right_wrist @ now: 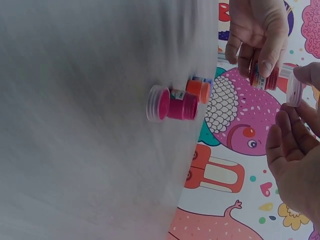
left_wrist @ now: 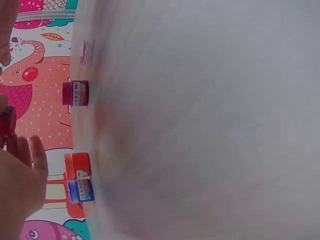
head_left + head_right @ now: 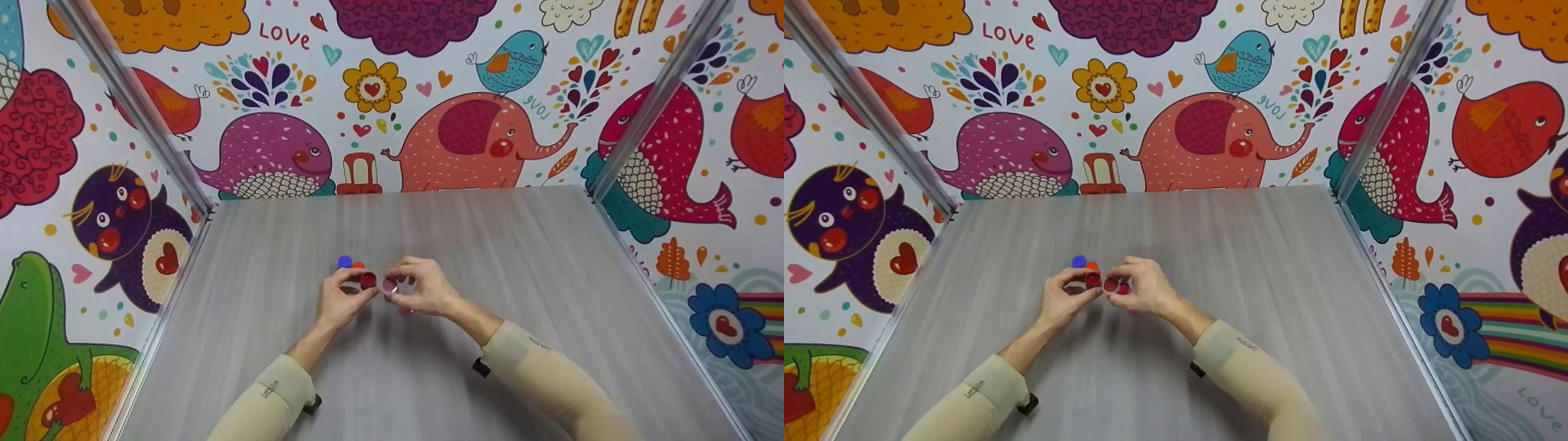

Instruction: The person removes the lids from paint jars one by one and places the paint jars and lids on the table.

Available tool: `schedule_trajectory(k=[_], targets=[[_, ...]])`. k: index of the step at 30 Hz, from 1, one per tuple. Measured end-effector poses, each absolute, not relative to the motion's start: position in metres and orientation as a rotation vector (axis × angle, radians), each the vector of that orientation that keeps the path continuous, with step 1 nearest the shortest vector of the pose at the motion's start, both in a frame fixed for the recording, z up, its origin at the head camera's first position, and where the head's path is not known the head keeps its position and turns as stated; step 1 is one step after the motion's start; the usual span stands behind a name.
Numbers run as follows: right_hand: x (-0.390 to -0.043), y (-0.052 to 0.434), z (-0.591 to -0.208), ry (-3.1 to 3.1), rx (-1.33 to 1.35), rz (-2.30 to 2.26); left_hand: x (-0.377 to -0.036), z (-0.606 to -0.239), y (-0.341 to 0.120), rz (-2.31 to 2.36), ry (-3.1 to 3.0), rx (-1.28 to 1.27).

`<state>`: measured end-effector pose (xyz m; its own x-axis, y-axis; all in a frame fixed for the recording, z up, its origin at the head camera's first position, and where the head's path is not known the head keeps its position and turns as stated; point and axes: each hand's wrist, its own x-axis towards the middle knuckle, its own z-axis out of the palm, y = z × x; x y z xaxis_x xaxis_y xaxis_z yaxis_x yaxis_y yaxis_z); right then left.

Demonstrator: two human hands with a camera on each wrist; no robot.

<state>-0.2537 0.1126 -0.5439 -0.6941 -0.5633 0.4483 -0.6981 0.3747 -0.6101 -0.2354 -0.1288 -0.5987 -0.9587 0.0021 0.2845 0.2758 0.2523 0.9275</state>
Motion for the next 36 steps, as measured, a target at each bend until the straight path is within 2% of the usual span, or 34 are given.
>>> schedule_trajectory(k=[13, 36], targets=[[-0.244, 0.100, -0.562, -2.597, 1.034, 1.095, -0.236, -0.607, -0.136, -1.632, -2.425, -0.138], [-0.237, 0.081, -0.593, -2.848, 0.898, 0.710, -0.246, -0.630, -0.136, -1.303, -2.596, -0.116]])
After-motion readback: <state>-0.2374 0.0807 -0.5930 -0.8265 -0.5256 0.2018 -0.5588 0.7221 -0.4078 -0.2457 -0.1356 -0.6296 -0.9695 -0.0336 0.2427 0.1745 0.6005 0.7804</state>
